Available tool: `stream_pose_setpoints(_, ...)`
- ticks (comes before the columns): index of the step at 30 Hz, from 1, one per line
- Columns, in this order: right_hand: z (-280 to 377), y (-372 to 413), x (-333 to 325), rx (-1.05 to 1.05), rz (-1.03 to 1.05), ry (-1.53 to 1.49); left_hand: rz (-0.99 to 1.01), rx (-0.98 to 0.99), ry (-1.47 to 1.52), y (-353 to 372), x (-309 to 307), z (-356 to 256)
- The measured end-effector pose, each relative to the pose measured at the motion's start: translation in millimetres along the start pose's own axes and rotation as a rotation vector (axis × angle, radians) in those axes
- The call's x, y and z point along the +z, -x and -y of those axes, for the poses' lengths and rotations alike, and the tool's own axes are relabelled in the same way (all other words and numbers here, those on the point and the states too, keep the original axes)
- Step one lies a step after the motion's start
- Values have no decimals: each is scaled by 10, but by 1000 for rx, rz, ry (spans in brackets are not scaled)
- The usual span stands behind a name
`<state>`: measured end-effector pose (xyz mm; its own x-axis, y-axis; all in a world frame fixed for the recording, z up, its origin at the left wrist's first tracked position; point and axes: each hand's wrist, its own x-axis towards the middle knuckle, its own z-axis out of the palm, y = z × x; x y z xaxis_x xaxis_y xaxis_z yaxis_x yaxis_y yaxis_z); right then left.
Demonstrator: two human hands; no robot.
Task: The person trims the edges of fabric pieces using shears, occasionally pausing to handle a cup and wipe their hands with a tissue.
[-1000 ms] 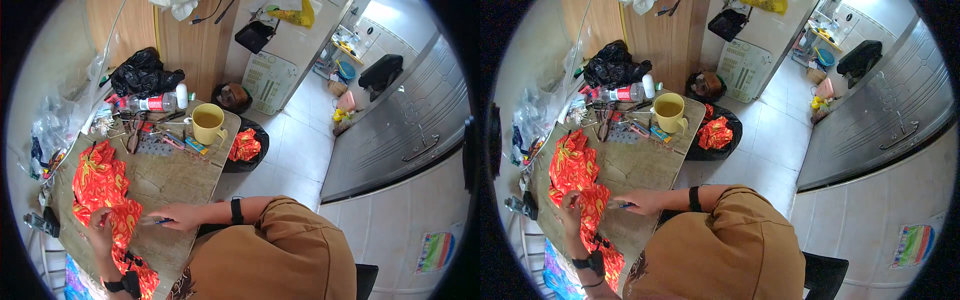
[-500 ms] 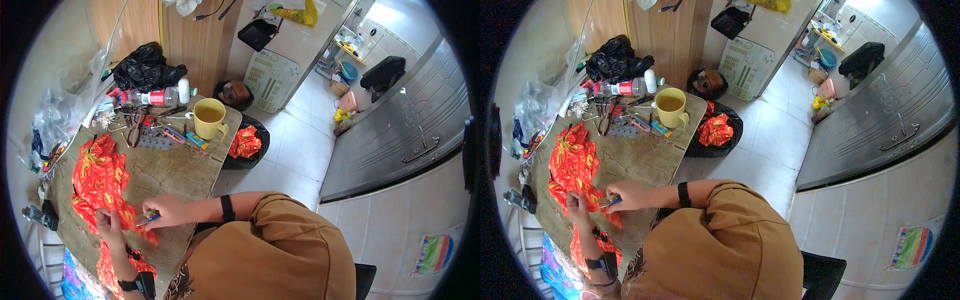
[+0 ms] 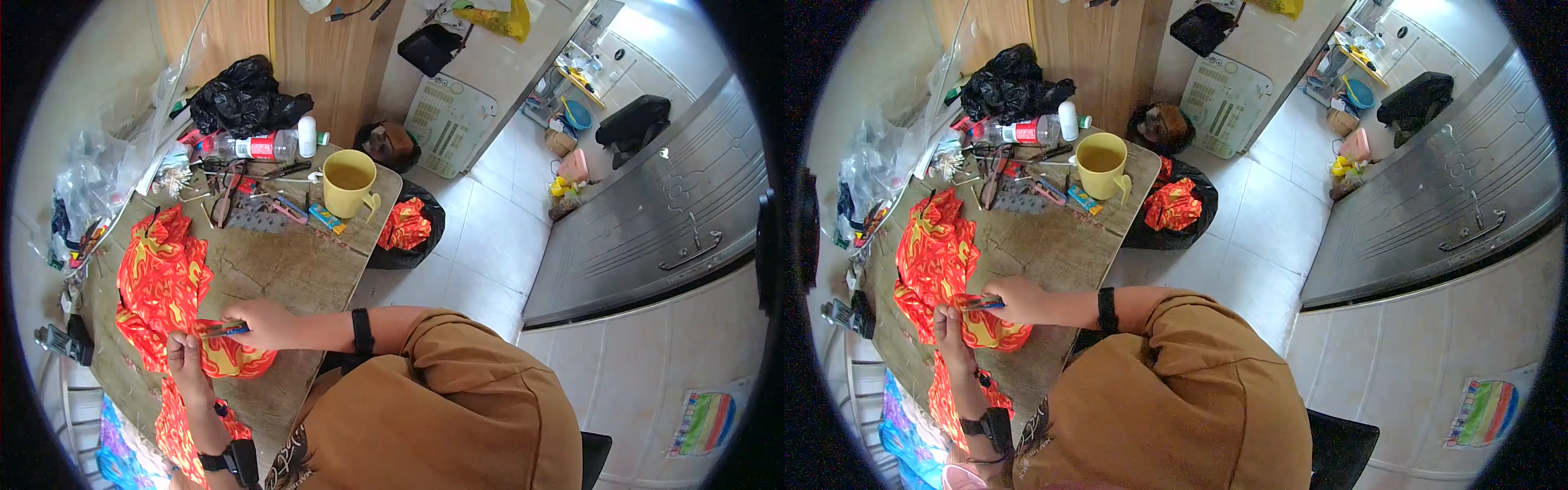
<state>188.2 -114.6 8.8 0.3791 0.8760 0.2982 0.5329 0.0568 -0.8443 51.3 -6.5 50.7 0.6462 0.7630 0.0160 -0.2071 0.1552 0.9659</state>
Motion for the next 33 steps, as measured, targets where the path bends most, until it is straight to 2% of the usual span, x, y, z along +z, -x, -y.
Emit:
stream_pose_setpoints(3, -108, -32, -32, -2, -33, 2, 34, -25, -62, -37, -299, 66)
stream_pose_setpoints(5, -107, -68, -51, -28, -57, 15, 99, 66, -283, -74, -418, -13)
stream_pose_setpoints(9, -41, -179, -225, -189, -138, 51, -93, 147, -418, -113, -449, -75)
stream_pose_setpoints(10, -24, -210, -230, -193, -172, 49, -114, 126, -402, -129, -525, -39)
stream_pose_setpoints(12, 23, -278, -269, -14, -99, -23, -214, 48, -353, -127, -568, -115)
stream_pose_setpoints(13, 89, -299, -299, -19, -140, -16, -288, -5, -315, -112, -475, -185)
stream_pose_setpoints(16, 102, -376, -325, -94, -210, -7, -340, -10, -267, -120, -536, -237)
stream_pose_setpoints(20, 140, -431, -379, -166, -219, 38, -334, -28, -237, -142, -504, -310)
stream_pose_setpoints(23, 104, -467, -397, 35, -170, -58, -319, -59, -213, -154, -447, -357)
stream_pose_setpoints(24, 121, -470, -416, 34, -158, -67, -334, -5, -191, -153, -403, -378)
stream_pose_setpoints(26, 197, -474, -493, -143, -215, -34, -357, 102, -145, -136, -366, -411)
stream_pose_setpoints(27, 197, -456, -531, -227, -243, -17, -367, 96, -147, -106, -388, -420)
stream_pose_setpoints(28, 158, -420, -574, -221, -233, -23, -287, 74, -193, -65, -415, -423)
stream_pose_setpoints(30, 44, -331, -676, -343, -69, 139, -126, 25, -280, 23, -479, -405)
stream_pose_setpoints(31, -12, -279, -704, -405, 15, 217, -137, 12, -280, 75, -526, -362)
stream_pose_setpoints(32, -75, -211, -713, -397, 30, 207, -66, -100, -397, 138, -584, -291)
stream_pose_setpoints(33, -150, -124, -714, -361, 133, 230, 7, -215, -509, 201, -625, -232)
